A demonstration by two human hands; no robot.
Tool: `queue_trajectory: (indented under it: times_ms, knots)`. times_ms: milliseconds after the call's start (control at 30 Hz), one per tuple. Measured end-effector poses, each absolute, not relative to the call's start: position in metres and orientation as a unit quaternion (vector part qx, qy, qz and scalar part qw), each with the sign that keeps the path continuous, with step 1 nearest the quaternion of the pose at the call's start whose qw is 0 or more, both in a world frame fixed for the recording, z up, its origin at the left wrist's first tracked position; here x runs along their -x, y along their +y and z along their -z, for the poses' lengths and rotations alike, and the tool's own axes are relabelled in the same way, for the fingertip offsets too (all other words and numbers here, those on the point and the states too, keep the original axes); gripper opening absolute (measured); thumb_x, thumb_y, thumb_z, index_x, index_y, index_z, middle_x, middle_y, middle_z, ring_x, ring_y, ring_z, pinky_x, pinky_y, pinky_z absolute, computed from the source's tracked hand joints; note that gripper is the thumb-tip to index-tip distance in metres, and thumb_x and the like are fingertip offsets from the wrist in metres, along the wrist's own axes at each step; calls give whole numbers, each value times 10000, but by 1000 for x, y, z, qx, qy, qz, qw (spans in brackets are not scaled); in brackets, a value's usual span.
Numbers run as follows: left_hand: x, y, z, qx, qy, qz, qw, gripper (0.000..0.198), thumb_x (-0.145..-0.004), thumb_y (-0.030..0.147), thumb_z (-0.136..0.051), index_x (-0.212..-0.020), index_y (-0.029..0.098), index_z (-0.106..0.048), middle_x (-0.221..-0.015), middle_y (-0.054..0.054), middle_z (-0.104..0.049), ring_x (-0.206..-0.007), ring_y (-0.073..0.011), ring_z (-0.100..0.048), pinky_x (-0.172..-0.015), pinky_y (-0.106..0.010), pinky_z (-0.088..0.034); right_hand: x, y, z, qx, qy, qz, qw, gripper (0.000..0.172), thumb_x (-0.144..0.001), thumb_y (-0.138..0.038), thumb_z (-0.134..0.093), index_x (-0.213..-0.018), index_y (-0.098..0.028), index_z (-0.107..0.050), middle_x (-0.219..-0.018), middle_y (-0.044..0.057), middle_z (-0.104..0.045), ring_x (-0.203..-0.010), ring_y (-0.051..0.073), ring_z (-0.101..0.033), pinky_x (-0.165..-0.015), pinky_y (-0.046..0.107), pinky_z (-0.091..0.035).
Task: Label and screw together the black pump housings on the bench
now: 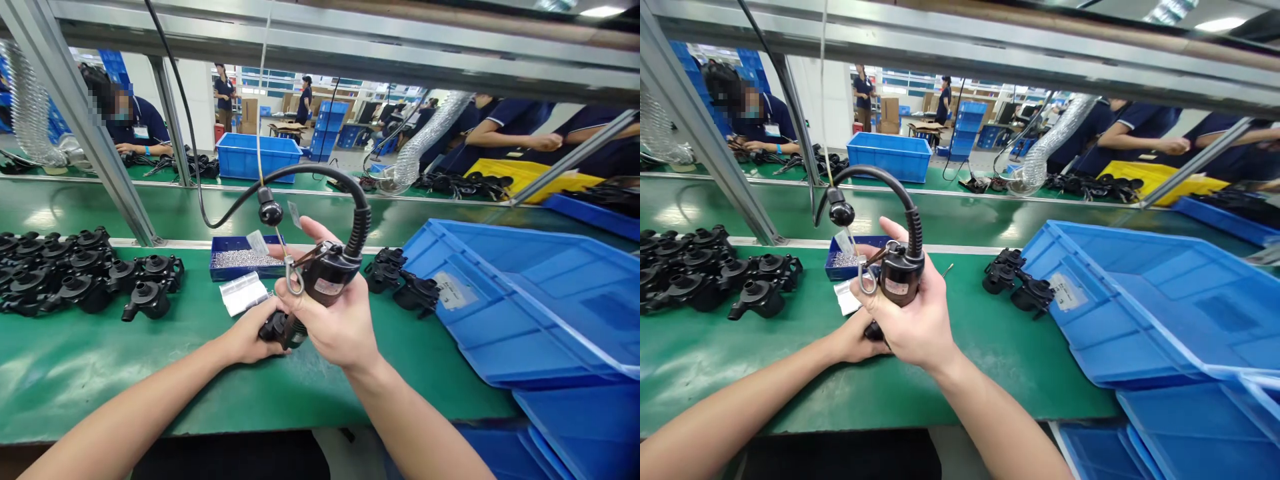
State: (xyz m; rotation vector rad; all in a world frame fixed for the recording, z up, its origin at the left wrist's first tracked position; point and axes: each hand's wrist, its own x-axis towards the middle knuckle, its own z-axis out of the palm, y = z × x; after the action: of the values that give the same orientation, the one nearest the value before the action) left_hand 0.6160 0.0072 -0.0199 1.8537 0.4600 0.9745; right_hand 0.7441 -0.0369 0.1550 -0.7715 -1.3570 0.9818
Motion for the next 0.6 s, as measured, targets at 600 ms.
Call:
queue_trajectory:
  times_ms: [600]
  knots:
    - [-609,-2,-1,-600,198,-370,681,665,-701,360,-966,-1194,159,-567,-1139,-80,-641,-1027,-237,-616,-926,-357,-480,-782,-2,-185,353,-549,-272,707,611,-872,-334,-859,-1400,-237,-569,-1132,80,-728,-647,121,-657,-582,266,-566]
